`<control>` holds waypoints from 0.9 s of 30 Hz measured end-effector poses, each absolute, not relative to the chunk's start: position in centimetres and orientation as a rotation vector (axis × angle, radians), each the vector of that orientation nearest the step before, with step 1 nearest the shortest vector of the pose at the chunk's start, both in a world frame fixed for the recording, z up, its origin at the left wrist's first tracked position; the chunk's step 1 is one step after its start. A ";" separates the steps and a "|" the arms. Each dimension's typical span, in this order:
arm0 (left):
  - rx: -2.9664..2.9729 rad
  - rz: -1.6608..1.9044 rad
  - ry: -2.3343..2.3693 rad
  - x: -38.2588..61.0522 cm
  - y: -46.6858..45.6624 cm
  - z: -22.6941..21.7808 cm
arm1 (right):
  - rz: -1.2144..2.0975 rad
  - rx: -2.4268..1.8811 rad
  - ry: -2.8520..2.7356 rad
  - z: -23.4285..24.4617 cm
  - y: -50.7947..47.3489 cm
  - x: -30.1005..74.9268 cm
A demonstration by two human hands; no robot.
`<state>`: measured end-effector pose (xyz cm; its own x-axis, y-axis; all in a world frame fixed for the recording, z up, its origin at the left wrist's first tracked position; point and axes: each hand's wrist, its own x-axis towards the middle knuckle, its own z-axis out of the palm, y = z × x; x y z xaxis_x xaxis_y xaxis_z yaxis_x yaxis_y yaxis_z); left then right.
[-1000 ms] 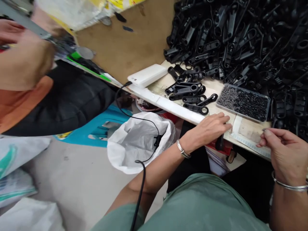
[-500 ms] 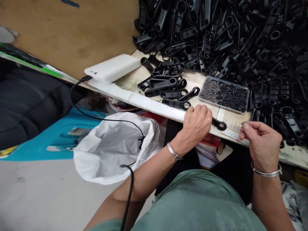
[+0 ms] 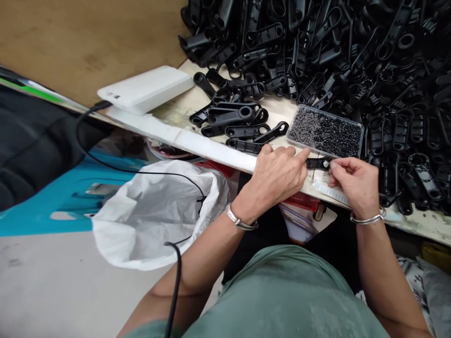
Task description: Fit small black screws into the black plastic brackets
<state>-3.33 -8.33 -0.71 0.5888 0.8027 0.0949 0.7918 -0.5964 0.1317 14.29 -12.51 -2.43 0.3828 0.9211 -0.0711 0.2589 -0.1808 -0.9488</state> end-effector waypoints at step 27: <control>2.607 0.477 1.107 -4.1 -9.4 -2.7 | 0.061 -1.765 -1.933 -1.8 -15.5 14.2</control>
<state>-4.08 -9.44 -2.67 0.6540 0.7313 0.1936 0.6428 -0.6721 0.3675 14.25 -15.47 -1.76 -0.0185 0.9404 0.3395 0.9171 0.1511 -0.3688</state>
